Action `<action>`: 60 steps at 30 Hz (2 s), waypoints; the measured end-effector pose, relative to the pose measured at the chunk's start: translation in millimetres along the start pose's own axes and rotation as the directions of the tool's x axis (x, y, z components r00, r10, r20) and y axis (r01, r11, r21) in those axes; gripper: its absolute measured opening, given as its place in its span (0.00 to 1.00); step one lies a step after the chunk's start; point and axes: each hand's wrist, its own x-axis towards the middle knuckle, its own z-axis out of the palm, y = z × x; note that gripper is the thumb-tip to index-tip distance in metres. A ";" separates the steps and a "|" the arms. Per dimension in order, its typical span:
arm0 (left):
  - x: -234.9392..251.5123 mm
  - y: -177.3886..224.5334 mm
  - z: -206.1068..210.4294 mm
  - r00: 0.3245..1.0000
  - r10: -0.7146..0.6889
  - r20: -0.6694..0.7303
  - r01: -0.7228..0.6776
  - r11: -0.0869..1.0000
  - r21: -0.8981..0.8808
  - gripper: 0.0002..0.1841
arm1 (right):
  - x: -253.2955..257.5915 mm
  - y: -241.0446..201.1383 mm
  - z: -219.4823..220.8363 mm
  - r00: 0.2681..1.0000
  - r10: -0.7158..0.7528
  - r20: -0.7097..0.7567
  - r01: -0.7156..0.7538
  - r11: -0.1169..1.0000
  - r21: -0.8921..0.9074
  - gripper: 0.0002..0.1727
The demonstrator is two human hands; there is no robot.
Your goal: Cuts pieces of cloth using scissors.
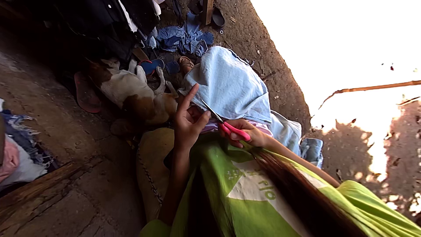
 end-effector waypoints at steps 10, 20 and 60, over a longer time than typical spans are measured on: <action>0.0 3.4 3.0 1.000 0.011 0.006 -0.012 0.999 0.036 0.45 | 4.9 1.2 -0.4 1.000 0.018 0.021 -0.018 0.999 0.034 0.22; -1.7 2.8 1.4 1.000 0.003 0.001 -0.003 1.000 0.023 0.45 | 3.7 0.8 0.2 1.000 0.010 0.020 -0.011 0.999 0.039 0.16; -4.3 6.9 -0.9 1.000 -0.006 0.022 0.007 1.000 -0.027 0.44 | 5.9 -3.1 3.0 0.999 -0.002 0.044 0.000 0.999 0.045 0.17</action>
